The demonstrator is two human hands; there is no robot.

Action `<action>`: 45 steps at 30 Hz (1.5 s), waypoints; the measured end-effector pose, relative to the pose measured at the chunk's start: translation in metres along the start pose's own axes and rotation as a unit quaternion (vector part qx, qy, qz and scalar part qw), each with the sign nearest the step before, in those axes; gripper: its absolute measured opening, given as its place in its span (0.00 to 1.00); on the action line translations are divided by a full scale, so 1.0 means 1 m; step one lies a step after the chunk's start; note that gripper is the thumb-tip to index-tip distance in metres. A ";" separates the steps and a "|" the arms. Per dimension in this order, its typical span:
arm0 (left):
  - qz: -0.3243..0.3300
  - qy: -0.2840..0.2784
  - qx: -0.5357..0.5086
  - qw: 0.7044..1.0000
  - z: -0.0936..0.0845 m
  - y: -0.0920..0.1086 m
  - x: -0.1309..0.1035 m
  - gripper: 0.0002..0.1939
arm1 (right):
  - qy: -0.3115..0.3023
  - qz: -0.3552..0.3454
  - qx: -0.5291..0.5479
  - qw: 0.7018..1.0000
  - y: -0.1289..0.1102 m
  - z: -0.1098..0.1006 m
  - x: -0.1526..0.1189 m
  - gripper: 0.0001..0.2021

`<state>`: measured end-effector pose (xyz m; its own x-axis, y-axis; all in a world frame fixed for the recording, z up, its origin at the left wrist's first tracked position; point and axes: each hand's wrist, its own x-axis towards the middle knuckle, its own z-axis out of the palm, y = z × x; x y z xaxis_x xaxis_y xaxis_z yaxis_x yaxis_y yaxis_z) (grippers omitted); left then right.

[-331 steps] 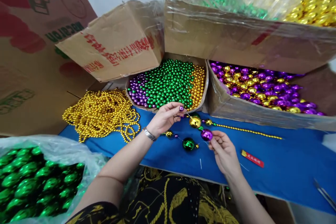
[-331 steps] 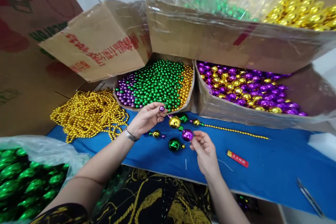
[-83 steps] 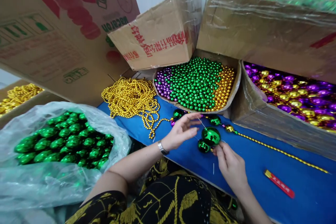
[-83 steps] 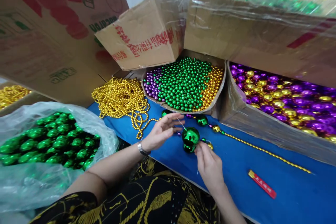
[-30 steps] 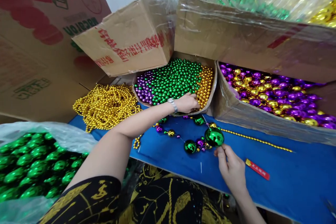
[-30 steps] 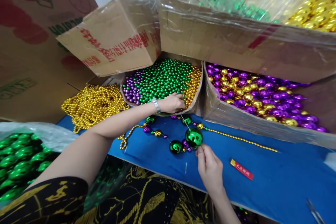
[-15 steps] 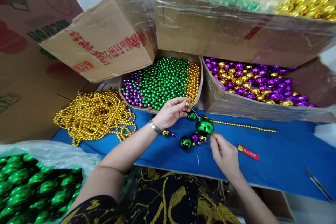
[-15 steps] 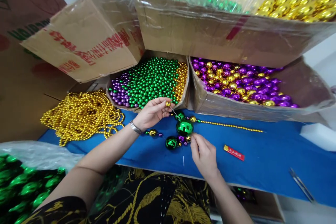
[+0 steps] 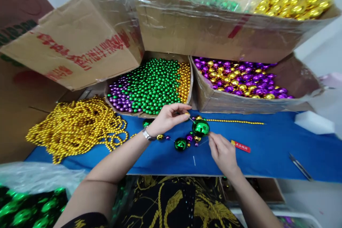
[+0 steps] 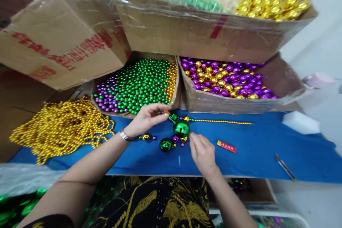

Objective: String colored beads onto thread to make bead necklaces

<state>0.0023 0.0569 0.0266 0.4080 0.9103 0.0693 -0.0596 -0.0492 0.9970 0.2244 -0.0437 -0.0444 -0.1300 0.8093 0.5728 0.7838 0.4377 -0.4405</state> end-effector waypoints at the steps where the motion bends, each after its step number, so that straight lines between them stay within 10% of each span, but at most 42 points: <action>1: 0.001 -0.013 0.018 1.000 0.008 -0.003 -0.001 0.15 | -0.017 0.034 0.021 0.999 0.003 0.002 -0.004 0.09; 9: 0.064 -0.024 0.110 0.992 0.061 -0.056 0.003 0.07 | -0.108 0.161 0.058 0.979 0.048 0.014 -0.043 0.12; 20: 0.162 -0.108 0.143 0.970 0.067 0.050 0.043 0.06 | -0.026 0.124 0.238 0.963 0.019 -0.011 0.013 0.13; 26: 0.186 -0.124 0.206 0.953 0.075 0.078 0.131 0.13 | -0.006 0.161 0.288 0.944 0.030 -0.019 0.015 0.13; 29: 0.199 -0.229 0.327 0.895 0.084 0.070 0.187 0.09 | 0.003 0.163 0.286 0.944 0.033 -0.022 0.014 0.14; 33: 0.133 -0.482 0.439 0.747 0.099 0.045 0.233 0.12 | 0.007 0.163 0.276 0.947 0.035 -0.023 0.013 0.14; 35: 0.112 -0.500 0.469 0.719 0.102 0.033 0.242 0.17 | 0.004 0.165 0.268 0.949 0.036 -0.024 0.013 0.13; 40: 0.127 -0.372 0.531 0.750 0.086 0.025 0.242 0.15 | 0.002 0.198 0.252 0.947 0.037 -0.030 0.011 0.14; 45: 0.136 -0.225 0.381 0.887 0.059 0.066 0.195 0.12 | -0.013 0.231 0.261 0.937 0.035 -0.032 0.009 0.15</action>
<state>0.1314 0.2066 0.1083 0.8051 0.5747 0.1469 0.3506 -0.6608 0.6636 0.2702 -0.0337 -0.0333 0.1289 0.9661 0.2239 0.3569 0.1654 -0.9194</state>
